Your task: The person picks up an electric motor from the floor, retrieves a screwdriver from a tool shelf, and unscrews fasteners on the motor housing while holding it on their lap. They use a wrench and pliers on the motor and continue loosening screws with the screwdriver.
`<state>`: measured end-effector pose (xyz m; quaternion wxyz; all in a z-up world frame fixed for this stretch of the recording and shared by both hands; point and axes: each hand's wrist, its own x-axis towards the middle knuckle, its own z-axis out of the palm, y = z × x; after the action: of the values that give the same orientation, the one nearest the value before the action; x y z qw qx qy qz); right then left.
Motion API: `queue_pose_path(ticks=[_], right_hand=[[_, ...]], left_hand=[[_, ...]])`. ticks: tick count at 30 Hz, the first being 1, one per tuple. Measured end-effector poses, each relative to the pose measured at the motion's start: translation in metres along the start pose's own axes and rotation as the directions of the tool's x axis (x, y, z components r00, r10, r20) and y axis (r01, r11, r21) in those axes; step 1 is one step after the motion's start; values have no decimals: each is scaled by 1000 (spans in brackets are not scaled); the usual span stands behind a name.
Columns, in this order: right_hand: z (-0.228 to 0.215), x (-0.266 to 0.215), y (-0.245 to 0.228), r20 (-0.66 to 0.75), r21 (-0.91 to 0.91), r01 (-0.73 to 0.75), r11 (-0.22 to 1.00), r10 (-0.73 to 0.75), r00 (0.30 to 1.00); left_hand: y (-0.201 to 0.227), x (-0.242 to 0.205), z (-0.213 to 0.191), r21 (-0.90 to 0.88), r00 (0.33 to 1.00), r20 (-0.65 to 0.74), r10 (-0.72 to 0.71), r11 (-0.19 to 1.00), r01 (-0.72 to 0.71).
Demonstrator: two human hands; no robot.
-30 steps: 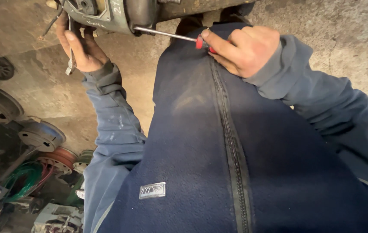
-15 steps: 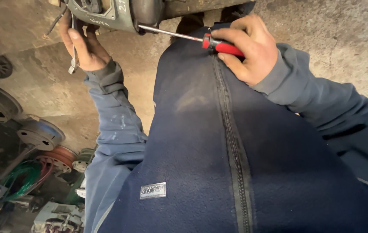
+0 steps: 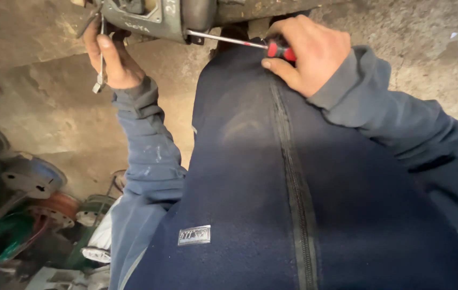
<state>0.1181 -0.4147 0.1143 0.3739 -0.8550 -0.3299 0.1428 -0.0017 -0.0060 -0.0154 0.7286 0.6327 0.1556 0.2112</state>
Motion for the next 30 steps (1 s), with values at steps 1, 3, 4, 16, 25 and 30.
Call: queue_pose_path(ticks=[1, 3, 4, 16, 25, 30], right_hand=[[-1, 3, 1, 57, 19, -16, 1000, 15, 998], [1, 8, 3, 115, 29, -32, 999, 28, 993], [5, 9, 4, 234, 0, -101, 995, 98, 967], [7, -3, -24, 63, -130, -113, 985, 122, 990], [30, 6, -33, 33, -193, -93, 977, 101, 994], [31, 18, -43, -25, -307, -63, 950, 58, 998]], left_hand=[[-2, 0, 0, 22, 1000, -4, 28, 999, -28], [-3, 2, 3, 36, 998, -11, 58, 998, -58], [-1, 2, 6, 64, 999, -4, 45, 997, -45], [6, -8, 21, 105, 1000, 8, 20, 994, -21], [18, -10, 35, 14, 999, 38, -7, 1000, 6], [40, -9, 38, 126, 996, 78, -47, 991, 37]])
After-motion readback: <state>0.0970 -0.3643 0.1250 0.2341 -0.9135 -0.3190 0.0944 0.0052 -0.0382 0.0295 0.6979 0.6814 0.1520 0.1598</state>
